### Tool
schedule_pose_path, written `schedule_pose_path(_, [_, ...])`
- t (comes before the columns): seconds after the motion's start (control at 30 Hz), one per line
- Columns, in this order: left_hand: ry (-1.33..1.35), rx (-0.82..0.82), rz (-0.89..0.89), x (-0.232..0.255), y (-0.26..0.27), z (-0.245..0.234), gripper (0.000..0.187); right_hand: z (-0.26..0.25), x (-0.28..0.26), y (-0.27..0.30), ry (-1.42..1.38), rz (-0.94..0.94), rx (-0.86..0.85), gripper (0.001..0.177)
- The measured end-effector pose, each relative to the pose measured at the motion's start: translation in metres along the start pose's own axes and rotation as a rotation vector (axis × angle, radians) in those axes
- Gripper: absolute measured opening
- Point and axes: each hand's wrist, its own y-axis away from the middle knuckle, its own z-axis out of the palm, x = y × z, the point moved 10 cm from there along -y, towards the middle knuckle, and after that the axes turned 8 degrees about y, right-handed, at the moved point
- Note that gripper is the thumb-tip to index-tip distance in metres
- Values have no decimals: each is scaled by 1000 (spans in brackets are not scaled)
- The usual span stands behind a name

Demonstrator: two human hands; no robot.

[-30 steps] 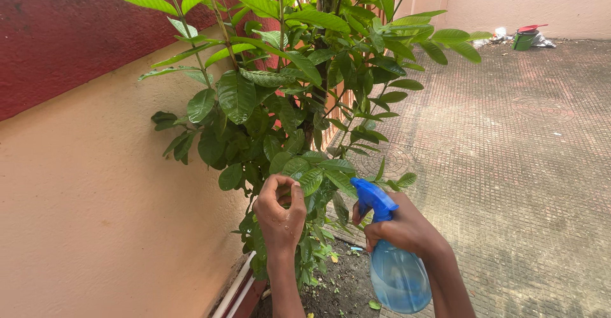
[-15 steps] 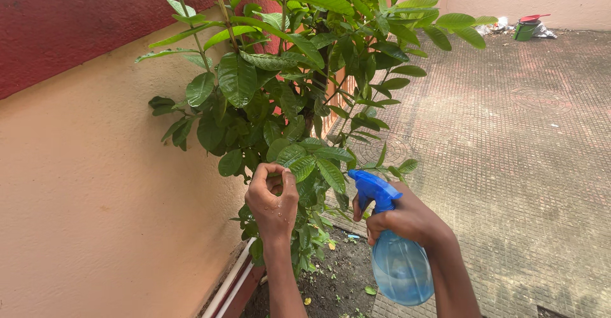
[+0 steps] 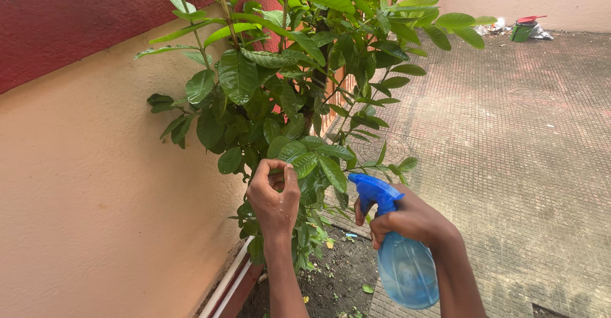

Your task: The person sprays water on the leaves of a plant using a blue spray bottle and handles the leaves by hand.

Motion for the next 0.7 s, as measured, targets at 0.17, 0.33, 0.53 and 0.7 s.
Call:
schedule_pose_path(0.17, [15, -12, -21, 4, -1, 2, 14, -4, -16, 2, -16, -28, 75, 41])
schedule_pose_path(0.33, [30, -19, 17, 9, -1, 3, 15, -4, -21, 1, 3, -39, 118, 42])
schedule_pose_path(0.53, [-5, -13, 33, 11, -2, 0, 15, -3, -26, -3, -69, -95, 124, 48])
schedule_pose_path(0.7, [-28, -36, 9, 12, -2, 4, 16, 0, -32, -6, 27, -65, 158, 39])
